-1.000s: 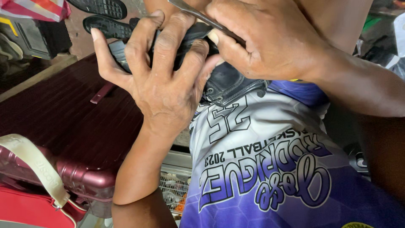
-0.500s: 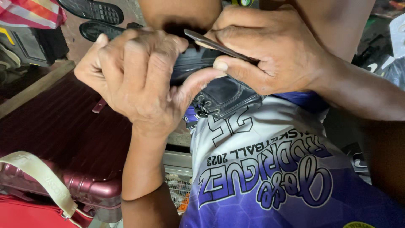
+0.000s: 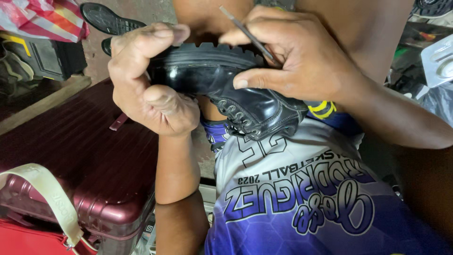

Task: The person sits on the floor holding a black boot on their lap and uses a small blade to scrape and trim the edge of the rubber sole around the shoe. They rotate the boot to work along different sections of the sole and occasionally press the sole with their fingers.

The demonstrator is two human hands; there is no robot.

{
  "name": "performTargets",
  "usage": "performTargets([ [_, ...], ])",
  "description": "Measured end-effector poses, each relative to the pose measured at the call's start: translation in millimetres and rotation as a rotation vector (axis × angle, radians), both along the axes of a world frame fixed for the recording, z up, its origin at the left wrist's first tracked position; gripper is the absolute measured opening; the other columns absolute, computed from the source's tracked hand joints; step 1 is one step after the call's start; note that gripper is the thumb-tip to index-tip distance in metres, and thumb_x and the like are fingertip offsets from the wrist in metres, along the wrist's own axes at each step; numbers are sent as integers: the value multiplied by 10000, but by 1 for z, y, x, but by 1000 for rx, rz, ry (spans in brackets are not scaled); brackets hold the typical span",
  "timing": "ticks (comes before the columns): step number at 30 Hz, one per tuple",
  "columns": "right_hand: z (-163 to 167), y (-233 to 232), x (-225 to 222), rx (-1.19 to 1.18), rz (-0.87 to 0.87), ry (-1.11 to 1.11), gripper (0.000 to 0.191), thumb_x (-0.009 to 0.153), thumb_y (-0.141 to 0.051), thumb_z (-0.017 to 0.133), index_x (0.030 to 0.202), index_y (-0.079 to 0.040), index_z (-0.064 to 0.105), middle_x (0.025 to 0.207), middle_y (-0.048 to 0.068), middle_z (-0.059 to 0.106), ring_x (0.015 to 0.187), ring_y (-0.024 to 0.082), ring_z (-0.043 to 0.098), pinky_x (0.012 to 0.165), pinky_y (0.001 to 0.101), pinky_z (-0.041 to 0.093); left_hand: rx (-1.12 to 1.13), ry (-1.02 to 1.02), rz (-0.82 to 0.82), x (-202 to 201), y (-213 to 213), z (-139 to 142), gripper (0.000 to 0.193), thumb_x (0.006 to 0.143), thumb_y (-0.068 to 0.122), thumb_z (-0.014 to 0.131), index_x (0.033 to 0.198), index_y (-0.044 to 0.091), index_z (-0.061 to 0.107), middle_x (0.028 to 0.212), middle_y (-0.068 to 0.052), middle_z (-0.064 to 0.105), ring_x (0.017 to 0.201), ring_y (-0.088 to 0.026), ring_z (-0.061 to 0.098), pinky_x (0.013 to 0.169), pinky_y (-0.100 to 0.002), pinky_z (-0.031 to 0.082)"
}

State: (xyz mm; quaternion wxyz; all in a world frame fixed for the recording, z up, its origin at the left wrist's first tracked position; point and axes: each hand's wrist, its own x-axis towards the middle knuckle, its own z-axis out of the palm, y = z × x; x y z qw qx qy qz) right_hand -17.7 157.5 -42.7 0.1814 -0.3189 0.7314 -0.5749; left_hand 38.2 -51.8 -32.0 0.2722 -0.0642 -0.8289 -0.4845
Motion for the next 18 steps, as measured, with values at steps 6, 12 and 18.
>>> performTargets([
  [6,-5,3,1,101,18,-3,292,874,-159,836,1111,-28,727,742,92,483,632,224,527,609,363,406,-164,-52,-59,8,1,6,603,1097,559,398,1103,5,636,1006,-143,717,953,-266,664,853,-352,548],
  [12,-13,2,22,238,-85,410,263,971,-155,722,1179,-42,606,1017,100,614,796,294,660,655,422,461,-301,-55,-75,8,3,10,504,1147,476,387,1194,44,641,1072,-114,714,970,-242,656,904,-337,513],
  [18,-18,-1,28,248,-105,415,203,1095,-182,688,1199,-45,580,1126,87,610,867,289,650,704,424,468,-279,-21,85,10,19,3,305,1137,309,415,1142,58,587,889,-28,756,846,-214,607,852,-327,433],
])
